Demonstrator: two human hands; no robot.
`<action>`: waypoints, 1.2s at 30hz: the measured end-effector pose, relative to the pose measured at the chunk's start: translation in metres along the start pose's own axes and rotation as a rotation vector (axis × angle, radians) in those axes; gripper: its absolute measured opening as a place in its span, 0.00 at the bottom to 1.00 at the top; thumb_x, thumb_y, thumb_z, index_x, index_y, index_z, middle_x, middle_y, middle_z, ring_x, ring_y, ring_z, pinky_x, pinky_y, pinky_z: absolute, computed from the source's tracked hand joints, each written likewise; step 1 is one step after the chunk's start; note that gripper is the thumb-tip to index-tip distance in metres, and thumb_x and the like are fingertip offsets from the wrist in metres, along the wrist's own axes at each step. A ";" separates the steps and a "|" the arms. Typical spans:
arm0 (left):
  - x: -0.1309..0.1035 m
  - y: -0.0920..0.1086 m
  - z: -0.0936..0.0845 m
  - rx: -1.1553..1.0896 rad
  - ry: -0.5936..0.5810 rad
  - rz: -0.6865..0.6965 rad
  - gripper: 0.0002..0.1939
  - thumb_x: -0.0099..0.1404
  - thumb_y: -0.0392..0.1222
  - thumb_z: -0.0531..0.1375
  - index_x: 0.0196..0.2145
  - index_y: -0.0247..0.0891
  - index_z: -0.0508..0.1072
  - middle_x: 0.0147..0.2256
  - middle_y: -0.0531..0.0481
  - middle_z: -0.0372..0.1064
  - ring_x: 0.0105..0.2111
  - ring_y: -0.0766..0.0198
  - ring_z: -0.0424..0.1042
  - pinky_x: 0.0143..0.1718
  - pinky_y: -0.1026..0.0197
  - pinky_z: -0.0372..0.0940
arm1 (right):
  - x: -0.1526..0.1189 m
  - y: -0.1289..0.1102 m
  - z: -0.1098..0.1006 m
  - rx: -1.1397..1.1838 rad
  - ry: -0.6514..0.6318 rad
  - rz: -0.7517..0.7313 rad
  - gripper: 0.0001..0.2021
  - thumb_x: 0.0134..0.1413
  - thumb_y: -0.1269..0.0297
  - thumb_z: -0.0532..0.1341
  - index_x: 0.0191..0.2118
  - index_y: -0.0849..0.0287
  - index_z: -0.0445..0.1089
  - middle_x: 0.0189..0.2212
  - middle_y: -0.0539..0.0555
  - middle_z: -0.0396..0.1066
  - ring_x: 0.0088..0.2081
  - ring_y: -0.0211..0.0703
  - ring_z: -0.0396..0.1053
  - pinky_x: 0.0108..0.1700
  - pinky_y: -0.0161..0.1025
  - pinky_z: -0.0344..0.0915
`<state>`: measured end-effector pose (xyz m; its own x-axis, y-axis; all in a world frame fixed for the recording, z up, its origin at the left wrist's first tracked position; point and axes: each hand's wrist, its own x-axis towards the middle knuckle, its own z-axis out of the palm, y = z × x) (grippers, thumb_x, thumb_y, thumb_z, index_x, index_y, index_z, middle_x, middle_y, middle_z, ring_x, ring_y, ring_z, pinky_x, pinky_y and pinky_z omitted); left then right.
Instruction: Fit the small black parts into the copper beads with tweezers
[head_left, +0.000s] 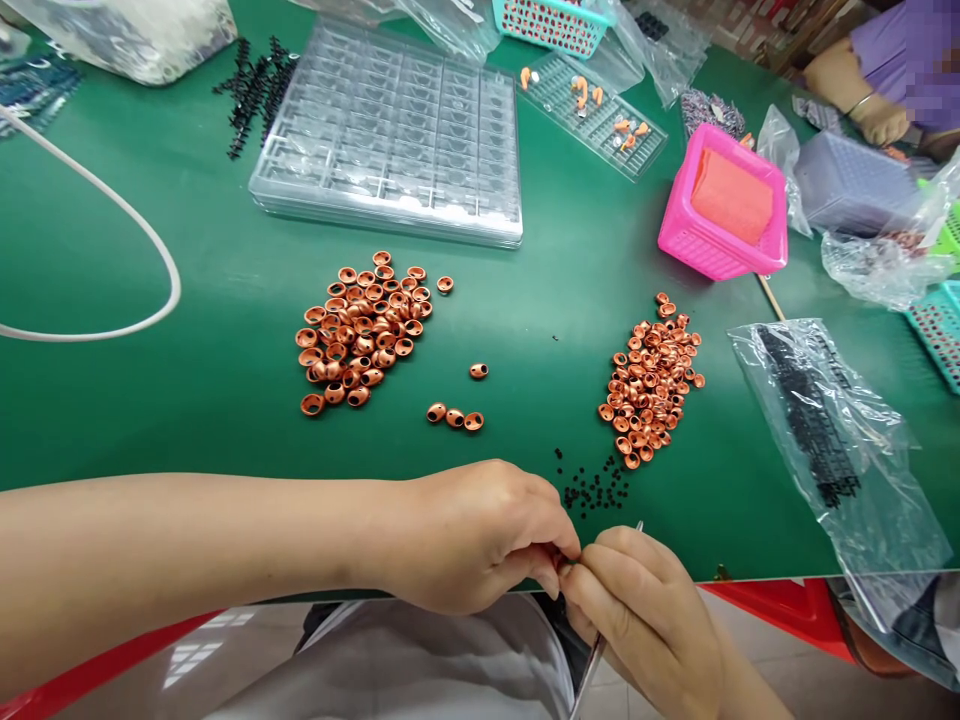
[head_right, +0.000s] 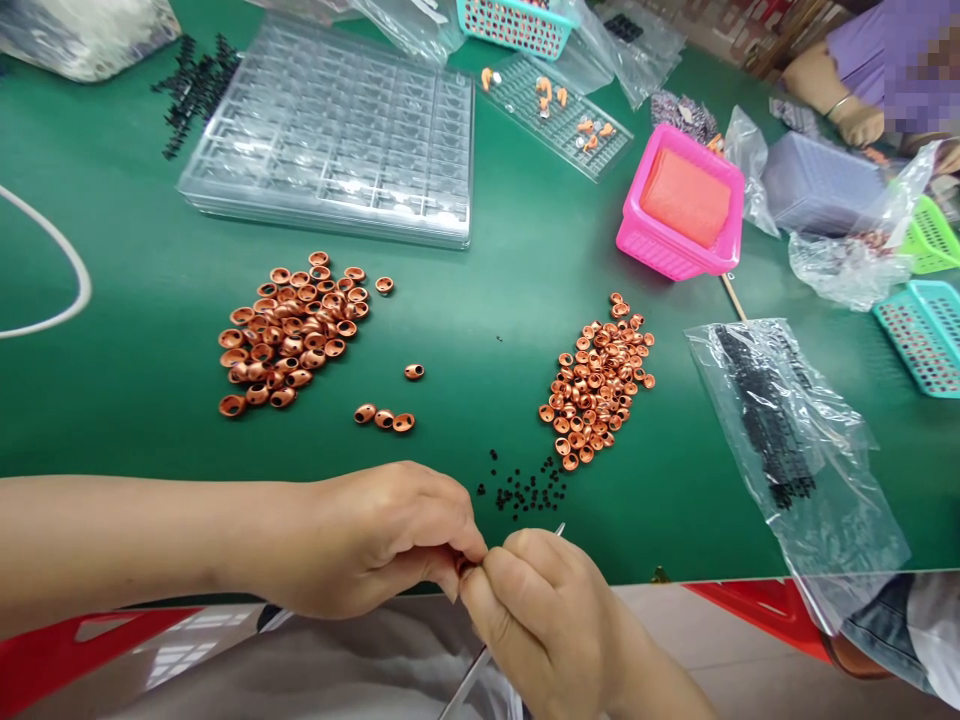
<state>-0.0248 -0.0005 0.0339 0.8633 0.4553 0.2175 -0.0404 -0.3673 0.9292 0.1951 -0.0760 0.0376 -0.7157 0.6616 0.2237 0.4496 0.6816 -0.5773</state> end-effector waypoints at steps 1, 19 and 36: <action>0.000 0.000 0.000 0.003 0.005 -0.005 0.05 0.64 0.27 0.58 0.35 0.33 0.73 0.29 0.47 0.74 0.30 0.64 0.71 0.32 0.67 0.65 | -0.002 0.001 0.001 0.000 0.002 -0.004 0.10 0.65 0.74 0.50 0.45 0.64 0.68 0.30 0.55 0.68 0.29 0.40 0.59 0.30 0.40 0.58; 0.004 -0.001 -0.010 0.012 -0.015 -0.097 0.05 0.65 0.29 0.58 0.35 0.34 0.74 0.30 0.48 0.75 0.31 0.65 0.72 0.34 0.68 0.66 | 0.013 0.008 -0.005 0.022 -0.091 0.055 0.09 0.64 0.74 0.49 0.40 0.60 0.66 0.29 0.51 0.66 0.29 0.39 0.58 0.30 0.37 0.56; 0.003 -0.004 -0.010 -0.054 0.046 -0.129 0.04 0.66 0.34 0.61 0.39 0.35 0.76 0.32 0.47 0.75 0.32 0.66 0.74 0.35 0.68 0.67 | 0.006 0.014 0.003 -0.014 0.069 0.038 0.10 0.64 0.73 0.52 0.44 0.60 0.68 0.31 0.53 0.69 0.29 0.39 0.62 0.31 0.38 0.60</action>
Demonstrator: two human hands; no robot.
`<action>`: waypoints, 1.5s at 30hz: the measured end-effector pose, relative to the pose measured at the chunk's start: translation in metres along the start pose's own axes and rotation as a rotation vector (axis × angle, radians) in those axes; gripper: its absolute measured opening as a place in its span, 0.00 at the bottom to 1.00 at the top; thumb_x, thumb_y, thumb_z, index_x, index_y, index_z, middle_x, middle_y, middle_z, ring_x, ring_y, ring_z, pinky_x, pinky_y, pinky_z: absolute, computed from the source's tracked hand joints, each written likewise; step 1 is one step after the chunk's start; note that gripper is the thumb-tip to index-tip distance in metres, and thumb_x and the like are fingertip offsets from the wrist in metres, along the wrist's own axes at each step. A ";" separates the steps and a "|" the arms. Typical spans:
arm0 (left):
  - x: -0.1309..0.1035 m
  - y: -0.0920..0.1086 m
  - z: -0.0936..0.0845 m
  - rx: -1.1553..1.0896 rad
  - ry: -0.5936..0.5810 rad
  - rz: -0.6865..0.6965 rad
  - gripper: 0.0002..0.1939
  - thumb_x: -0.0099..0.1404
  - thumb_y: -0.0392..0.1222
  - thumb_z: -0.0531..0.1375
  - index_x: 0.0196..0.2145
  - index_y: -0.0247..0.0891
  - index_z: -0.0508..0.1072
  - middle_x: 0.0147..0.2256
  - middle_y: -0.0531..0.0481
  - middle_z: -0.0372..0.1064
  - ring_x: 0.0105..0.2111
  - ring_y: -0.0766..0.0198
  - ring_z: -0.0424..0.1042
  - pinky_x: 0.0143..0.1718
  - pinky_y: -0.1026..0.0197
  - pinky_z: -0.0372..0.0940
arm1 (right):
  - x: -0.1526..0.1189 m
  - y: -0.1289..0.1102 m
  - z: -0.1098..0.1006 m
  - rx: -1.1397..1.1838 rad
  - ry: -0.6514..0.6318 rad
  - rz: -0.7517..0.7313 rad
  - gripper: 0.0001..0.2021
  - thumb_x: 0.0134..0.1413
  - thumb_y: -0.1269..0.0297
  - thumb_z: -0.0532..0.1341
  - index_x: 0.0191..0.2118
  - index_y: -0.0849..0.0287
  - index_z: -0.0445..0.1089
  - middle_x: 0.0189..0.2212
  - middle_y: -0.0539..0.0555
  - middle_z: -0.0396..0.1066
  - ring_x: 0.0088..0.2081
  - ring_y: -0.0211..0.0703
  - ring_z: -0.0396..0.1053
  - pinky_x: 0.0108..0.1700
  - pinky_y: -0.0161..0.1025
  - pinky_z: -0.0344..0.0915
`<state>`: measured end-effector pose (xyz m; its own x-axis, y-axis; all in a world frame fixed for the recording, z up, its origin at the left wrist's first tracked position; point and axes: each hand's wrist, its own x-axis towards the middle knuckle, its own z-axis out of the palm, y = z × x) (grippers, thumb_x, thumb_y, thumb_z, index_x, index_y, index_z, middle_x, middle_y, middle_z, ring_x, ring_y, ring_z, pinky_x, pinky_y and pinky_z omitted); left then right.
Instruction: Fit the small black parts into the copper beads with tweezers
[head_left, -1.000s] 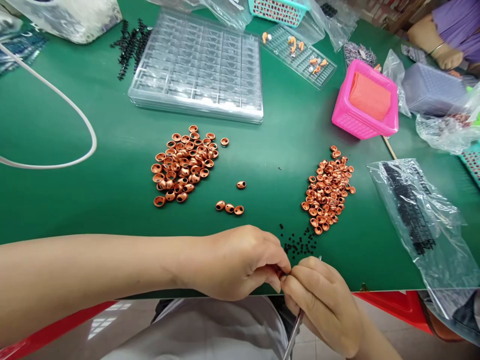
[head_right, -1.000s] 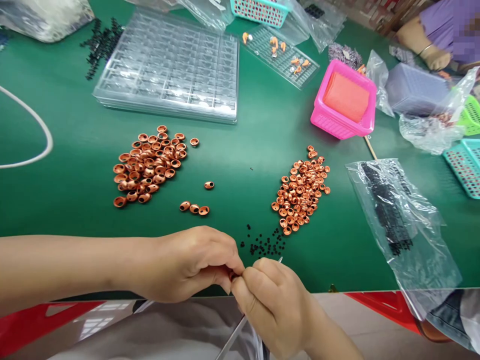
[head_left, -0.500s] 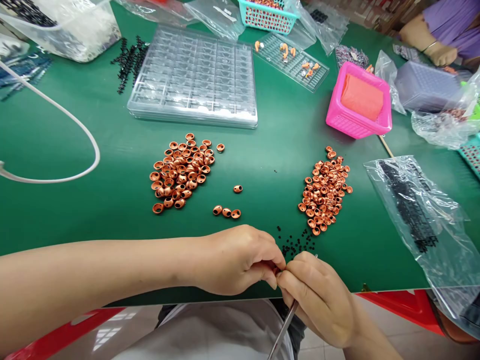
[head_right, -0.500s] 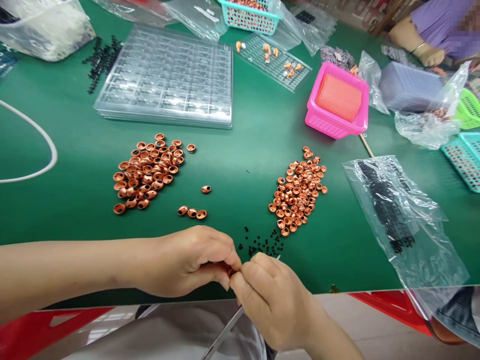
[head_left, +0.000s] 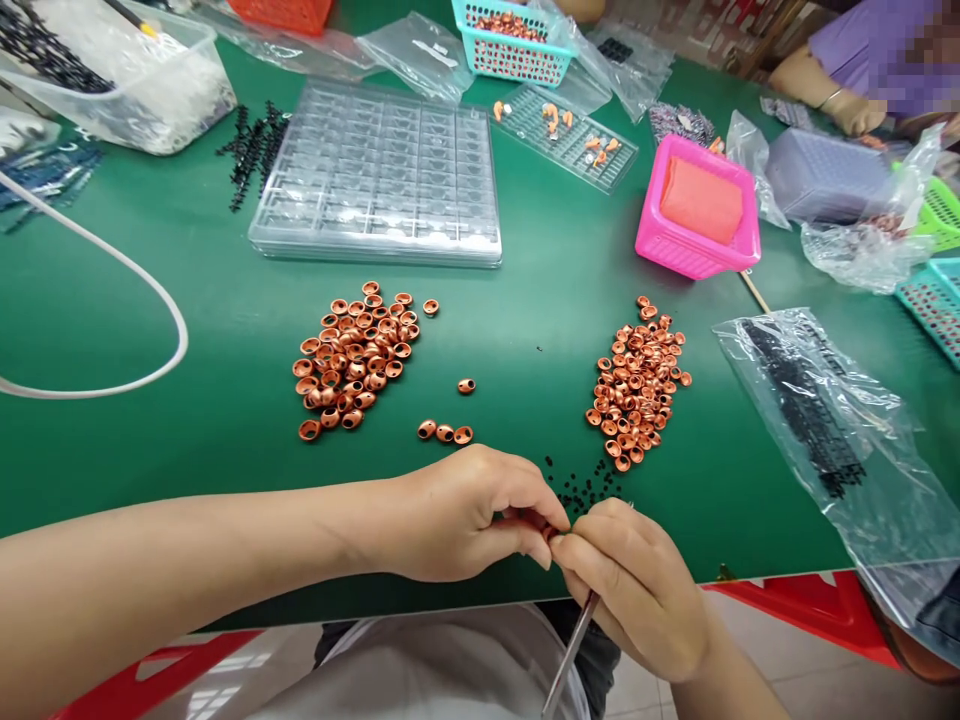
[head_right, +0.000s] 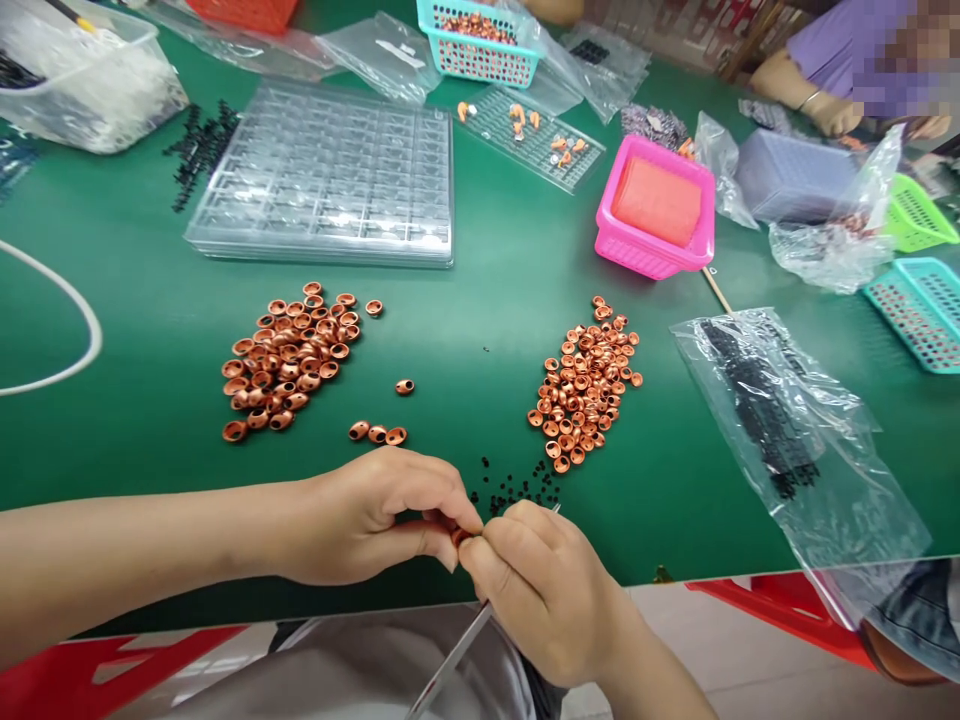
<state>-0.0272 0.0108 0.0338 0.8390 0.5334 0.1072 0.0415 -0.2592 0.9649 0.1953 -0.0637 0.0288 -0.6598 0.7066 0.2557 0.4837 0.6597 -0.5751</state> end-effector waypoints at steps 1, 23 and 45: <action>0.000 0.000 0.000 -0.012 0.005 -0.015 0.04 0.66 0.35 0.62 0.39 0.34 0.76 0.32 0.48 0.75 0.31 0.66 0.73 0.35 0.68 0.67 | -0.002 0.001 0.003 -0.015 0.057 -0.005 0.10 0.63 0.73 0.52 0.46 0.60 0.68 0.32 0.54 0.70 0.30 0.39 0.63 0.32 0.38 0.62; 0.000 0.000 0.001 -0.006 -0.014 -0.017 0.06 0.65 0.35 0.64 0.40 0.32 0.76 0.32 0.46 0.74 0.30 0.67 0.73 0.33 0.69 0.67 | -0.020 -0.005 0.012 -0.050 0.259 0.003 0.16 0.58 0.78 0.59 0.52 0.62 0.68 0.35 0.55 0.72 0.34 0.39 0.67 0.35 0.38 0.66; -0.002 -0.004 0.007 0.192 -0.046 0.124 0.04 0.67 0.32 0.60 0.40 0.33 0.74 0.31 0.47 0.74 0.32 0.63 0.72 0.34 0.66 0.65 | -0.016 -0.002 0.010 -0.050 0.047 -0.019 0.10 0.65 0.72 0.54 0.48 0.63 0.68 0.36 0.57 0.72 0.34 0.41 0.63 0.34 0.40 0.63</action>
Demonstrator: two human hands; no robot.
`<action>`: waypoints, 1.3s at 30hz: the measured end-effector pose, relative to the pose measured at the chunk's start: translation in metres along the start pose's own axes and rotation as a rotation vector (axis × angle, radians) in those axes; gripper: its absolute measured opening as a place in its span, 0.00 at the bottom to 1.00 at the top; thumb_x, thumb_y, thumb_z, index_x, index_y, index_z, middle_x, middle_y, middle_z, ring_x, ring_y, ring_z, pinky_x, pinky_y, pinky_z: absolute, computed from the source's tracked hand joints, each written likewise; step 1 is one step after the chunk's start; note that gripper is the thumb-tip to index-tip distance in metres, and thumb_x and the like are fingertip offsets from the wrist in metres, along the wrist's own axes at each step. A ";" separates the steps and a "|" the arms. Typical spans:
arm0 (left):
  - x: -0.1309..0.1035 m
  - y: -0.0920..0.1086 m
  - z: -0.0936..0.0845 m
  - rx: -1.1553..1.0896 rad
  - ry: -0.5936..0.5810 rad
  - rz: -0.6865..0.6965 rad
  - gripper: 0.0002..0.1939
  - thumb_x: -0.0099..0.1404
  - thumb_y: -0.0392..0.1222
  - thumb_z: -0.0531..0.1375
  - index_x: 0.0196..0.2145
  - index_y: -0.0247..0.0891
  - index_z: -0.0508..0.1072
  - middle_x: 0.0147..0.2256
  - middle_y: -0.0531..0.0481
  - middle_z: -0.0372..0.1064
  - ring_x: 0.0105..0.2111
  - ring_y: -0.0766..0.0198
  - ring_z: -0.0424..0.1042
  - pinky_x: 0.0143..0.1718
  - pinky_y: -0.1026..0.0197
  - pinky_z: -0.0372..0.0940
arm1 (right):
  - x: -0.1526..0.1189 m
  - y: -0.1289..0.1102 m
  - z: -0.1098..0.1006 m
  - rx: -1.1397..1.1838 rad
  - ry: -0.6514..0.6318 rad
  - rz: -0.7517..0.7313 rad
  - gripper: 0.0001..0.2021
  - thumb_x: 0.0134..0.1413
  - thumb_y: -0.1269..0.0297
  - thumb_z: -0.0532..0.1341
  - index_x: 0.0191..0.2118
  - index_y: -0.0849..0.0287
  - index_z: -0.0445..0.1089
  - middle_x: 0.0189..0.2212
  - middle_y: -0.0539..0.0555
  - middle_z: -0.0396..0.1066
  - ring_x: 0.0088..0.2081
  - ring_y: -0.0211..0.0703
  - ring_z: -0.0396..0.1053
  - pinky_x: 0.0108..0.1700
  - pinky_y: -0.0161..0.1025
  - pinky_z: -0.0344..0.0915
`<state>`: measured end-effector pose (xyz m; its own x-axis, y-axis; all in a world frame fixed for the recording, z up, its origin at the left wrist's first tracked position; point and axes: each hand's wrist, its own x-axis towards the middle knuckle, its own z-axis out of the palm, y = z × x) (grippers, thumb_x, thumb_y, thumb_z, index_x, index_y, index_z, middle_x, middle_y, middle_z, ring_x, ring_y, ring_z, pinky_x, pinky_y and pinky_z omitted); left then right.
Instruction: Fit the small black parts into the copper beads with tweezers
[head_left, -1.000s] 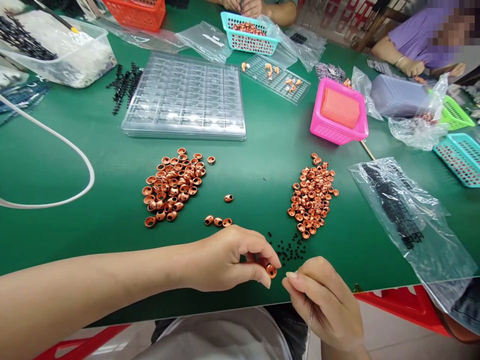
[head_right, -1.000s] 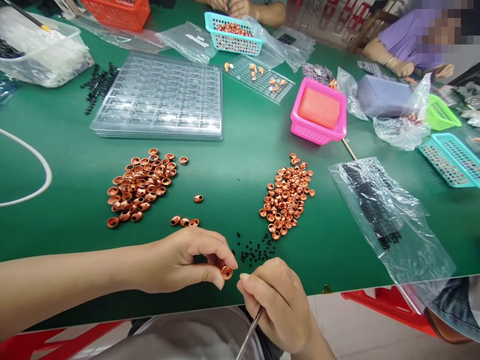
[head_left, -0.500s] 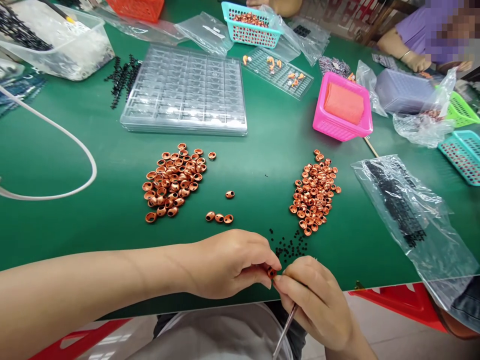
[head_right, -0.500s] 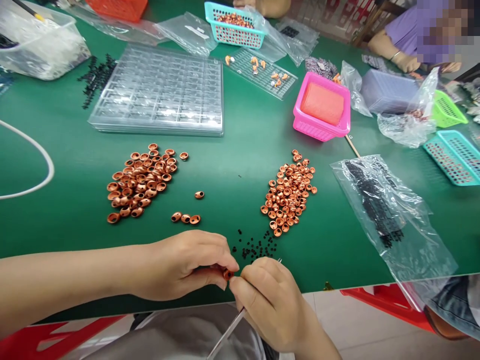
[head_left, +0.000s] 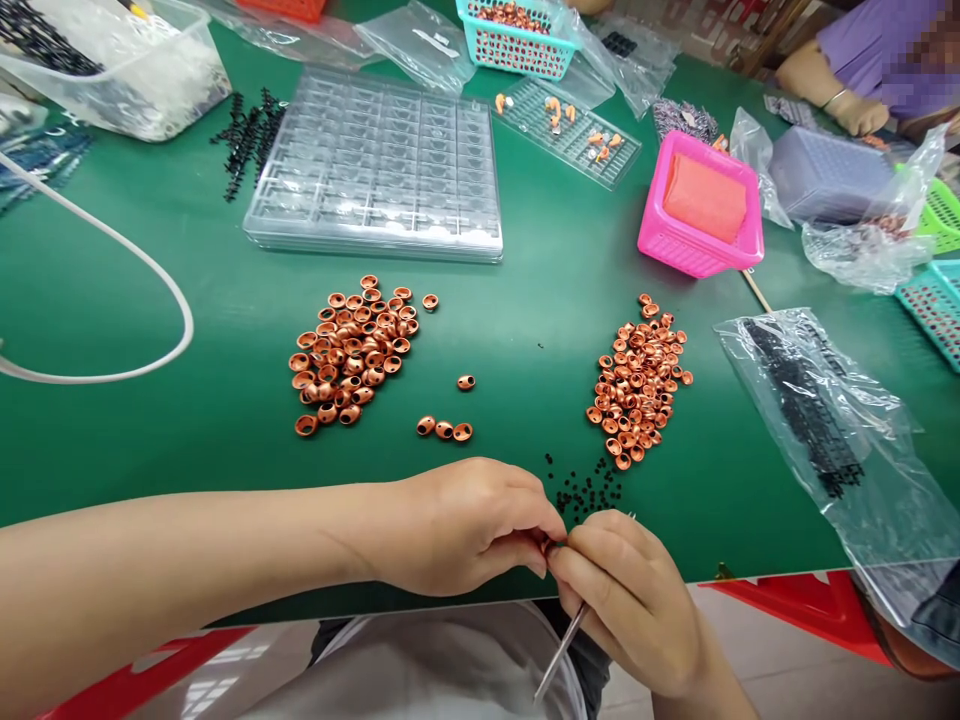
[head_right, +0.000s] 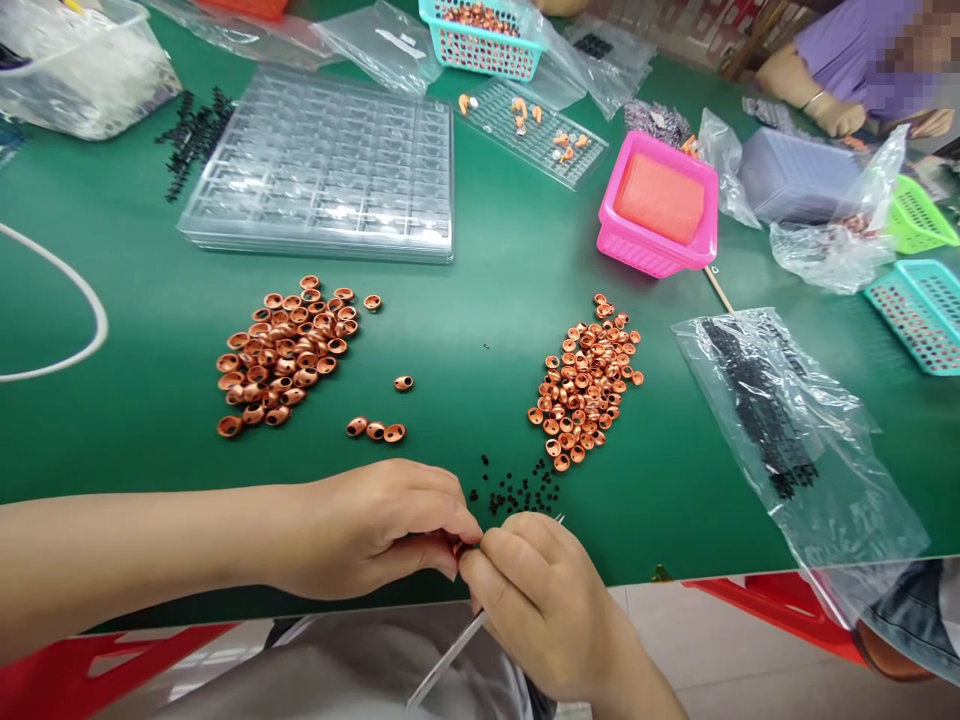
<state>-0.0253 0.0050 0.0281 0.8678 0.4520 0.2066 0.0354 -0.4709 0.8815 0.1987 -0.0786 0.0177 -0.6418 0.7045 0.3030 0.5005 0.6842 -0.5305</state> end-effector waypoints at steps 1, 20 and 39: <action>0.000 0.000 0.000 -0.004 0.002 -0.004 0.04 0.67 0.32 0.60 0.40 0.33 0.74 0.31 0.47 0.74 0.32 0.63 0.72 0.34 0.66 0.65 | 0.000 0.000 0.000 0.002 0.010 0.000 0.10 0.65 0.73 0.54 0.48 0.63 0.68 0.36 0.57 0.72 0.34 0.41 0.63 0.35 0.40 0.63; 0.000 0.002 -0.002 -0.093 -0.017 -0.044 0.05 0.67 0.35 0.62 0.40 0.32 0.75 0.31 0.47 0.74 0.31 0.64 0.72 0.34 0.67 0.65 | -0.005 0.001 0.003 0.023 0.045 -0.015 0.10 0.61 0.75 0.57 0.48 0.65 0.69 0.36 0.58 0.71 0.36 0.43 0.64 0.36 0.41 0.64; -0.003 0.006 0.005 -0.075 0.090 -0.057 0.07 0.66 0.29 0.55 0.37 0.34 0.72 0.30 0.47 0.74 0.30 0.65 0.72 0.33 0.67 0.66 | 0.001 0.000 0.001 0.094 -0.071 0.040 0.12 0.64 0.72 0.51 0.49 0.63 0.68 0.31 0.55 0.68 0.30 0.40 0.61 0.29 0.39 0.62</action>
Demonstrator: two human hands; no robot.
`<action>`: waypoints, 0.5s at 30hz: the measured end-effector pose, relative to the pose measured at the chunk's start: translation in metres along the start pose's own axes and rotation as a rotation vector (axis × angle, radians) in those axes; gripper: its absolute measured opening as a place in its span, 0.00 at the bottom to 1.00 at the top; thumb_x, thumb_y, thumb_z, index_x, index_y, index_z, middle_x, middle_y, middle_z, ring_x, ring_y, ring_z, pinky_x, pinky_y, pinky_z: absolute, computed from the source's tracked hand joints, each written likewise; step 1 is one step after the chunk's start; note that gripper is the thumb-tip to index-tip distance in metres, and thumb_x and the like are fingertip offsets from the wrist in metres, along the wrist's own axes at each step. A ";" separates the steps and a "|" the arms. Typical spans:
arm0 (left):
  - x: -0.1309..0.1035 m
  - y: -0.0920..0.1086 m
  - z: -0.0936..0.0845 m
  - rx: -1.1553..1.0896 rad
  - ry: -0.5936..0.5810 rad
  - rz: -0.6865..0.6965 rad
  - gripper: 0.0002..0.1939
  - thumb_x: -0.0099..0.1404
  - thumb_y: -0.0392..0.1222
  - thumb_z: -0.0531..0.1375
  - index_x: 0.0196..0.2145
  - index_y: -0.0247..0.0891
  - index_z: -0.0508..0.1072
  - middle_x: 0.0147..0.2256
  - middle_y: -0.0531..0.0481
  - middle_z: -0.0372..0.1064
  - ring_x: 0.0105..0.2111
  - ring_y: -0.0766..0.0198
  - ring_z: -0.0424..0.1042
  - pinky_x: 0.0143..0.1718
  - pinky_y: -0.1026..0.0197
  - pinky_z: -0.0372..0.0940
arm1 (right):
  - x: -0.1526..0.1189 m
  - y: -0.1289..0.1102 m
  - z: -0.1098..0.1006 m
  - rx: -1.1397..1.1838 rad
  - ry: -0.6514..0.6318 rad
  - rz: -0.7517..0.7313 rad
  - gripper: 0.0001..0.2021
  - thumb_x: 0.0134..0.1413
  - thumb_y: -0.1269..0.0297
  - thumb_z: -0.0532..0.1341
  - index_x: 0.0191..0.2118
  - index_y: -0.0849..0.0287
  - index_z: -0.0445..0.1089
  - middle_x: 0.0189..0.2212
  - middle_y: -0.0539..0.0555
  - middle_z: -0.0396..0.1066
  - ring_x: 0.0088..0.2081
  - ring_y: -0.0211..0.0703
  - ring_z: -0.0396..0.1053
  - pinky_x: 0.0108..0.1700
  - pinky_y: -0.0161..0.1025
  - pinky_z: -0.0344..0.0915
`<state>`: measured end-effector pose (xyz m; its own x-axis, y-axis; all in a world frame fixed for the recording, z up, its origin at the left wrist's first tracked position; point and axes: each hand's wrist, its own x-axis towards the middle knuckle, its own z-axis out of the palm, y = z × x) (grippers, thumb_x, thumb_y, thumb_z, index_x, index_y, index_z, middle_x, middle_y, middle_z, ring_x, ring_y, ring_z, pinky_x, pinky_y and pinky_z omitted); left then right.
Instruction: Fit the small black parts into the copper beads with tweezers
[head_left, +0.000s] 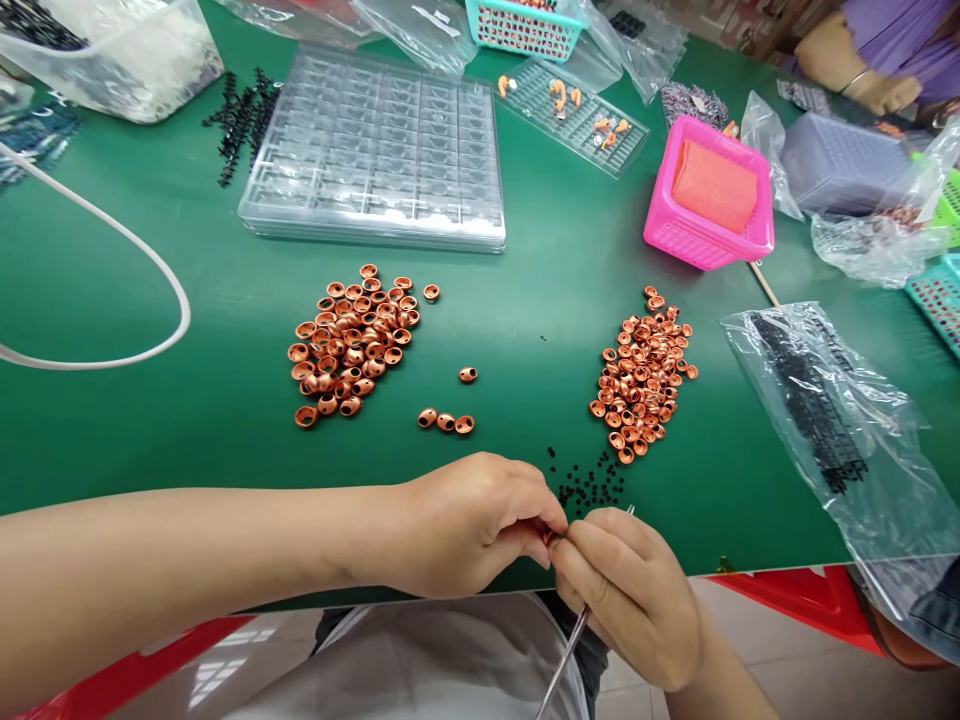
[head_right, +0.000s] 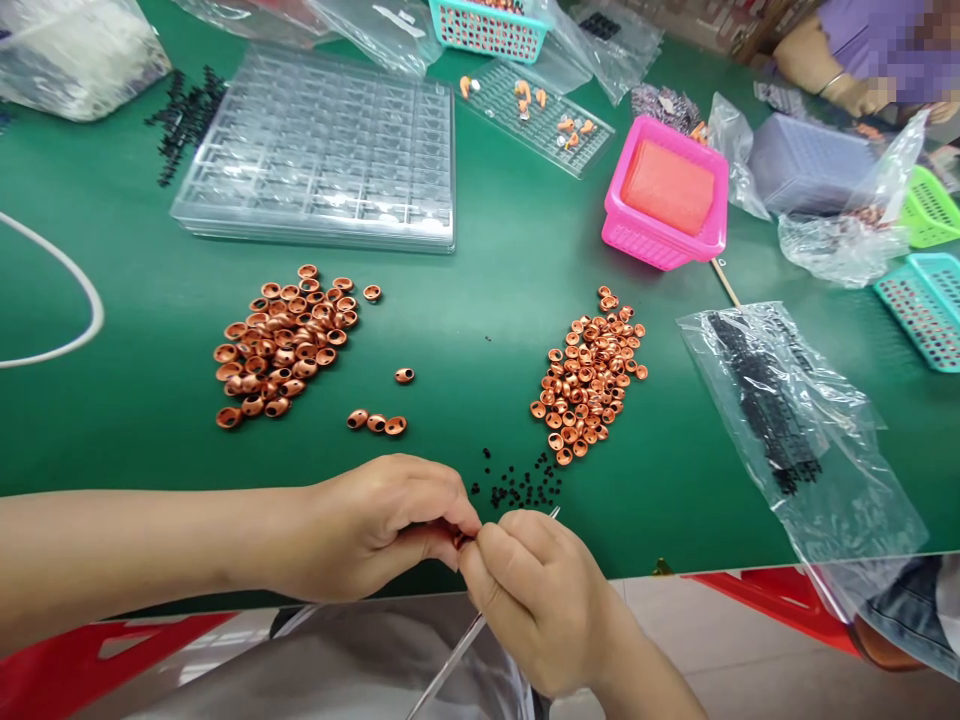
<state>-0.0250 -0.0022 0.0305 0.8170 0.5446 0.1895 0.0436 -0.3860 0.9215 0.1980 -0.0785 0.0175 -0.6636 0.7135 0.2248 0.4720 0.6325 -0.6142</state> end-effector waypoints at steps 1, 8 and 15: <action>0.000 0.000 -0.001 -0.004 0.005 0.000 0.07 0.66 0.29 0.56 0.37 0.34 0.73 0.30 0.47 0.74 0.30 0.65 0.72 0.33 0.67 0.66 | 0.000 0.001 0.001 -0.017 0.008 -0.004 0.11 0.64 0.72 0.52 0.48 0.63 0.68 0.31 0.55 0.68 0.30 0.41 0.61 0.29 0.39 0.62; 0.006 0.001 -0.006 -0.084 0.013 -0.032 0.04 0.65 0.32 0.61 0.38 0.32 0.75 0.30 0.47 0.74 0.30 0.67 0.72 0.33 0.69 0.67 | 0.000 0.004 0.002 -0.116 0.164 -0.077 0.14 0.62 0.75 0.54 0.52 0.64 0.67 0.35 0.58 0.71 0.32 0.40 0.65 0.33 0.40 0.67; 0.007 -0.002 -0.009 -0.224 0.000 -0.131 0.06 0.63 0.36 0.65 0.38 0.31 0.77 0.32 0.46 0.75 0.28 0.68 0.74 0.32 0.69 0.68 | -0.001 -0.001 0.002 -0.124 0.376 -0.077 0.17 0.57 0.79 0.60 0.52 0.65 0.67 0.34 0.56 0.73 0.35 0.40 0.68 0.35 0.39 0.69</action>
<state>-0.0249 0.0089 0.0326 0.8126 0.5793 0.0640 0.0202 -0.1377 0.9903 0.1968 -0.0804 0.0170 -0.4523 0.7082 0.5421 0.5109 0.7039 -0.4935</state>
